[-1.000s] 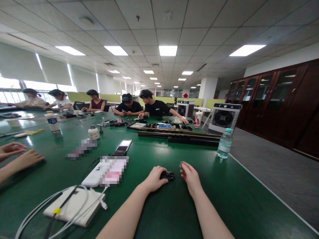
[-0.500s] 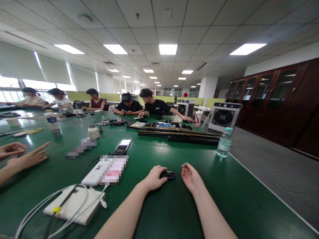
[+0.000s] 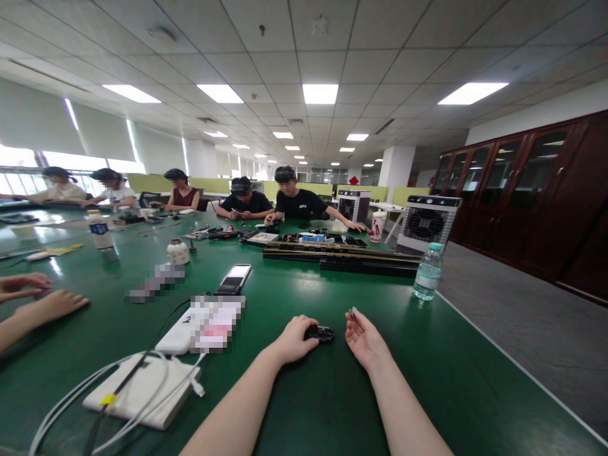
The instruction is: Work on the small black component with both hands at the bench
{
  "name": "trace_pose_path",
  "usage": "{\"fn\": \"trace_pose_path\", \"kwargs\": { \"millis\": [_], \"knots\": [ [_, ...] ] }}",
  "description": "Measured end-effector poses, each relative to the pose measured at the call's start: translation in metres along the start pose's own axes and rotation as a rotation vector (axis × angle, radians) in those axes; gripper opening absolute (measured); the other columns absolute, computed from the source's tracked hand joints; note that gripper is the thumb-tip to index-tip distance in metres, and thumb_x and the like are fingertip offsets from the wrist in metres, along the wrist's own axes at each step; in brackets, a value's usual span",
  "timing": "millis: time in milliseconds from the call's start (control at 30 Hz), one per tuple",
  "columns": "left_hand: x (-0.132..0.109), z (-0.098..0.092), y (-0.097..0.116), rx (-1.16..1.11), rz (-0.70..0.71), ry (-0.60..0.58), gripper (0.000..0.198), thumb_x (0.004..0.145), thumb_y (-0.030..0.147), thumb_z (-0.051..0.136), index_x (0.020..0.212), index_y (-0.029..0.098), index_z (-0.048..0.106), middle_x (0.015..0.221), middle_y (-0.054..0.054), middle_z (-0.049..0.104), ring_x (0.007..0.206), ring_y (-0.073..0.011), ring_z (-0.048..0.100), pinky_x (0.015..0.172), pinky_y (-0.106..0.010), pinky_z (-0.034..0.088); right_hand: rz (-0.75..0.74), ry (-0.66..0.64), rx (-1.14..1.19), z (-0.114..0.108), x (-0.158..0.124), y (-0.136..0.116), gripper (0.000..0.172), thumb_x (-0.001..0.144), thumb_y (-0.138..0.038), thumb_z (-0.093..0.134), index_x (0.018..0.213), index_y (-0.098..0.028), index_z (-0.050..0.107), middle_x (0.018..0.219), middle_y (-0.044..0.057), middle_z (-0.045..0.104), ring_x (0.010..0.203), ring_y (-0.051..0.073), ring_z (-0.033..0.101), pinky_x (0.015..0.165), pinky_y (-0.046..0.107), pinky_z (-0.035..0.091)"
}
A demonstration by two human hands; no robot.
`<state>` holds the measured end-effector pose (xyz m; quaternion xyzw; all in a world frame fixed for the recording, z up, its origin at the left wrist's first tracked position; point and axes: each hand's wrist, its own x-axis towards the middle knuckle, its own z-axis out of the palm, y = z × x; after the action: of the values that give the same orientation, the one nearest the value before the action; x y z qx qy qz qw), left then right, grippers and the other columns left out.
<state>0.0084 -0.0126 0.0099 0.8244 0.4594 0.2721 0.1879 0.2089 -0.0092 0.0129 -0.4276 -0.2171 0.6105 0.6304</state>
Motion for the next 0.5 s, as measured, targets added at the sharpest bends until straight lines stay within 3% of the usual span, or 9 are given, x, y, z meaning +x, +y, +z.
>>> {"fn": "trace_pose_path", "kwargs": {
  "millis": [200,367,500],
  "knots": [
    [0.0,0.002,-0.003,-0.026,0.002,0.002,0.038,0.072,0.026,0.059,0.11,0.019,0.059,0.104,-0.007,0.06,0.1,-0.0239,0.052,0.091,-0.035,0.041,0.008,-0.005,0.056,0.008,-0.008,-0.001,0.014,0.07,-0.026,0.068,0.081,-0.019,0.063,0.073,0.0,0.069,0.055,0.008,0.06,0.047,0.017,0.046],
    [0.001,0.001,-0.002,-0.041,-0.023,-0.017,0.041,0.071,0.024,0.06,0.112,0.018,0.058,0.107,-0.008,0.059,0.103,-0.0238,0.051,0.094,-0.035,0.039,-0.209,-0.022,-0.276,0.017,-0.013,0.002,0.035,0.062,-0.035,0.073,0.092,-0.019,0.063,0.086,0.003,0.07,0.068,0.013,0.062,0.055,0.022,0.048],
    [0.001,-0.001,-0.001,-0.049,-0.031,-0.013,0.041,0.07,0.023,0.062,0.111,0.019,0.058,0.106,-0.008,0.06,0.104,-0.024,0.051,0.094,-0.035,0.039,-0.471,-0.214,-0.612,0.019,-0.015,0.009,0.032,0.067,-0.039,0.066,0.091,-0.017,0.064,0.09,0.007,0.069,0.085,0.02,0.063,0.078,0.033,0.049]
  ]
}}
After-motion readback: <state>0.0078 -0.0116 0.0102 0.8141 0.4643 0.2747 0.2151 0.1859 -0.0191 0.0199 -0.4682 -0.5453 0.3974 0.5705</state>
